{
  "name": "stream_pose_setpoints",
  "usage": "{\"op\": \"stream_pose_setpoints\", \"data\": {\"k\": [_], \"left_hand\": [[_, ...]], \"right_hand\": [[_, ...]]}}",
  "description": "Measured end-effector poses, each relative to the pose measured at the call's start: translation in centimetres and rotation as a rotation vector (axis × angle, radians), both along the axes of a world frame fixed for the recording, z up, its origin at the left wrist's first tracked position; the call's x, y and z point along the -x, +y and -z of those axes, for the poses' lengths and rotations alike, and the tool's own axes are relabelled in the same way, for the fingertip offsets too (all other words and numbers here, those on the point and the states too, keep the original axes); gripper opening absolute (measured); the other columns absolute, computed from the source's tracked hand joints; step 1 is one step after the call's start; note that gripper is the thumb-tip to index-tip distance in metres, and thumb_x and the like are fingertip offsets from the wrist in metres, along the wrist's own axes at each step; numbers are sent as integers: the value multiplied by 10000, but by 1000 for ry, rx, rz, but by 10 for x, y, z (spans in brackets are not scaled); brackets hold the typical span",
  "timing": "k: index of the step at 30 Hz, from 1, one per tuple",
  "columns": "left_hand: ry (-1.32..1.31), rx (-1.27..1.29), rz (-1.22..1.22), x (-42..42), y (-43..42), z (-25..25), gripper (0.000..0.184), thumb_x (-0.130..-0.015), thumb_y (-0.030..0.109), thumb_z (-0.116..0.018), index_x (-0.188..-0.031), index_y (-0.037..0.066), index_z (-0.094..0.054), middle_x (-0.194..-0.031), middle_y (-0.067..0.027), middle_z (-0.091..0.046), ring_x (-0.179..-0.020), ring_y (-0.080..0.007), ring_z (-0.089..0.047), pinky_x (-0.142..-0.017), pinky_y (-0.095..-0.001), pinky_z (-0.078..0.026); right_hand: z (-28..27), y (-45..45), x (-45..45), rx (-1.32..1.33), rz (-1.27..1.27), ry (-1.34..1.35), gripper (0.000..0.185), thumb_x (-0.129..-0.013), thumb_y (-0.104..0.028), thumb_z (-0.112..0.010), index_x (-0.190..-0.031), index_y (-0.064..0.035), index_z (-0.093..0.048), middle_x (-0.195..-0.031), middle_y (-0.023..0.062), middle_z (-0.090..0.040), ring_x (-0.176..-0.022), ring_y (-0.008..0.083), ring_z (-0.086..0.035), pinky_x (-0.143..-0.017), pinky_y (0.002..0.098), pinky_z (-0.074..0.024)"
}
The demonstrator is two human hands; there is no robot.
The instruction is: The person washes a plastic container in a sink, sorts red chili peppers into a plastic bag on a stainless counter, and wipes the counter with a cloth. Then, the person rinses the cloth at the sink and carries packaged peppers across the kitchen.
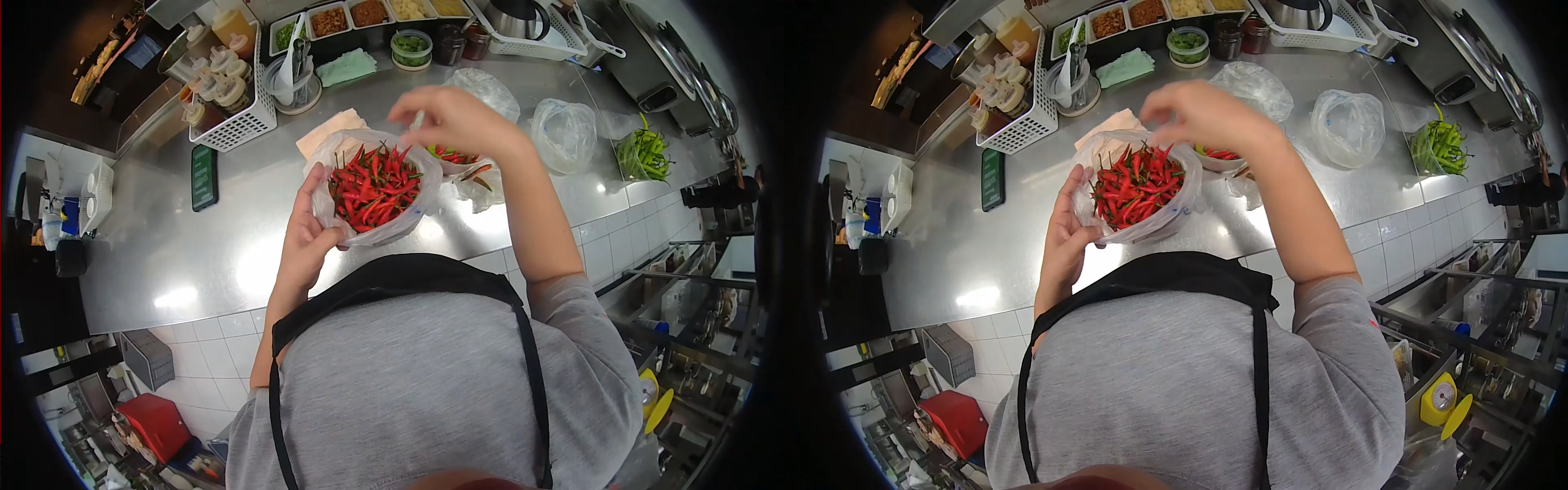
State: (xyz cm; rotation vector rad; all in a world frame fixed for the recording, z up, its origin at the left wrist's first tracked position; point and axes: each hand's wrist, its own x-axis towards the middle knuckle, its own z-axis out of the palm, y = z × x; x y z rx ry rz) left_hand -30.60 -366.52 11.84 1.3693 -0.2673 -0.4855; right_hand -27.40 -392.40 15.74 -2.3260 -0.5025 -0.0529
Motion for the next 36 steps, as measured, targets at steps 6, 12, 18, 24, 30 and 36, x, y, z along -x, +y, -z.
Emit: {"op": "stream_pose_setpoints", "data": {"k": [6,12,18,24,30,36], "left_hand": [[-680,-747,-185,-23,9,-11,714,-714,125,-679,-1346,122,-348,-1234,-133,-409,-595,-76,-493,-536,-202,-417],[-1085,-514,9,-54,-62,-60,474,-763,188,-654,-1200,92,-498,-1113,-129,-493,-965,-229,-520,-724,-326,-458],[-1411,-877,773,-101,-153,-10,266,-770,120,-569,-1034,106,-593,-986,-45,-577,-969,-241,-531,-796,-365,-410],[-1369,-1454,1113,-136,-201,31,268,-724,147,-616,-991,167,-627,-946,-6,-603,-972,-193,-534,-802,-386,-377],[-1484,-1514,1203,-137,-212,40,318,-661,282,-688,-963,189,-648,-952,-3,-606,-959,-184,-530,-860,-405,-330],[-1443,-1458,1179,-125,-213,40,233,-654,303,-681,-835,156,-684,-865,-24,-647,-974,-183,-532,-927,-368,-273]], "right_hand": [[107,-77,-37,395,342,359,150,-705,-127,-658,-787,-37,-571,-720,84,-620,-713,186,-618,-590,307,-464],[135,-78,-40,391,331,216,152,-676,-136,-651,-798,-66,-595,-768,103,-635,-748,288,-602,-667,359,-464],[130,-78,-35,387,336,170,135,-678,-131,-632,-775,-54,-577,-752,133,-621,-747,318,-592,-657,393,-451],[100,-88,-19,248,405,123,170,-729,-119,-576,-871,-33,-542,-805,191,-605,-797,352,-583,-683,424,-459],[100,-88,-12,-57,513,-118,68,-725,-22,-535,-781,-5,-500,-834,150,-558,-800,323,-546,-694,373,-435],[109,-89,-5,145,169,62,169,-702,-39,-583,-869,-56,-598,-908,124,-538,-849,299,-548,-730,358,-446]]}}
